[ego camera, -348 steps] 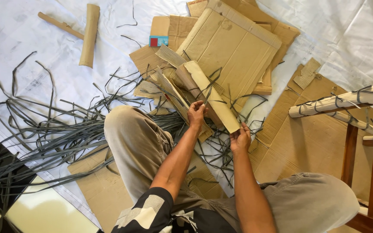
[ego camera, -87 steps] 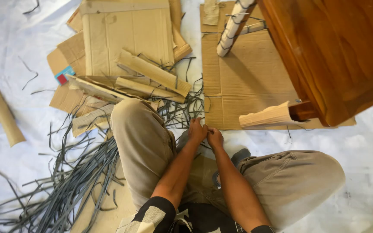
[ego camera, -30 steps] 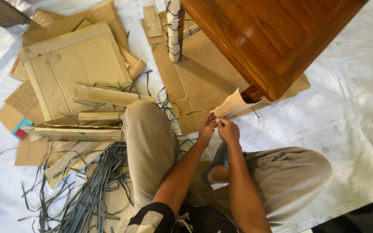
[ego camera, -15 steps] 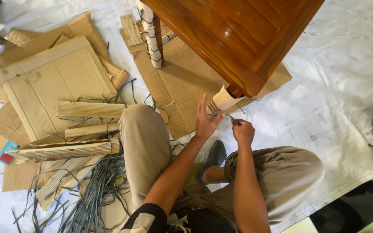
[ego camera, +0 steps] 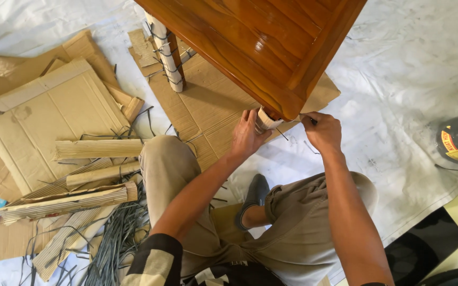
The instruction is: Wrapping the legs of a wooden chair with cardboard and securing it with plastic ties.
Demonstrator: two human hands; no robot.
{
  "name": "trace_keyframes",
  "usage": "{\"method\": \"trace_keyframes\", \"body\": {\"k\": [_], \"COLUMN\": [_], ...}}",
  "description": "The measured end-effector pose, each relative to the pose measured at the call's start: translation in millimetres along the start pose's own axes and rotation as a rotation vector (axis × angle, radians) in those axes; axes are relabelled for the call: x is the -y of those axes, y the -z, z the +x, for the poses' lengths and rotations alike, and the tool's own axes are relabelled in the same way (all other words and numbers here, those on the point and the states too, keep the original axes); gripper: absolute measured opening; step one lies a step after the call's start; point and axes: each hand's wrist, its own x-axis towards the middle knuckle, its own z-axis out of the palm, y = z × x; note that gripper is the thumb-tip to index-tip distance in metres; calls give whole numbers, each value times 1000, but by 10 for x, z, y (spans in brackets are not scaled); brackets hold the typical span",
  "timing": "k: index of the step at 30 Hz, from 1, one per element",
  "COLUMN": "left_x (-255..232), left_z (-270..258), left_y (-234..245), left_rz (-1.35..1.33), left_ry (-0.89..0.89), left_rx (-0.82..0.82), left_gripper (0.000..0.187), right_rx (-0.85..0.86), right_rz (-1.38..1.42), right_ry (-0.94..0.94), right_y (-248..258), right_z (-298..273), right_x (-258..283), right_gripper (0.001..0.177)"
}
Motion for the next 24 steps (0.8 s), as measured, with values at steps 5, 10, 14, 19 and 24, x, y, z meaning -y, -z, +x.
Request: {"method": "trace_keyframes", "body": {"k": [5, 10, 14, 19, 24], "left_x": [-9, -42, -78, -109, -159], "left_z": [105, 5, -8, -9, -39], "left_y": [114, 53, 50, 68, 121], "left_rz": [24, 21, 17, 20, -6], "left_ry": [-34, -4, 14, 48, 67], "left_rx": [60, 21, 18, 39, 64], "left_gripper": [71, 74, 80, 83, 81], "right_rx": [-189, -207, -207, -30, 111], "right_rz": [237, 326, 423, 554, 777], "right_ry": [-37, -40, 103, 62, 68], "right_y": [-172, -691, -804, -508, -653], "right_z": [-53, -137, -257, -402, -341], "right_x": [17, 93, 218, 534, 424], "right_gripper": [18, 20, 19, 23, 51]}}
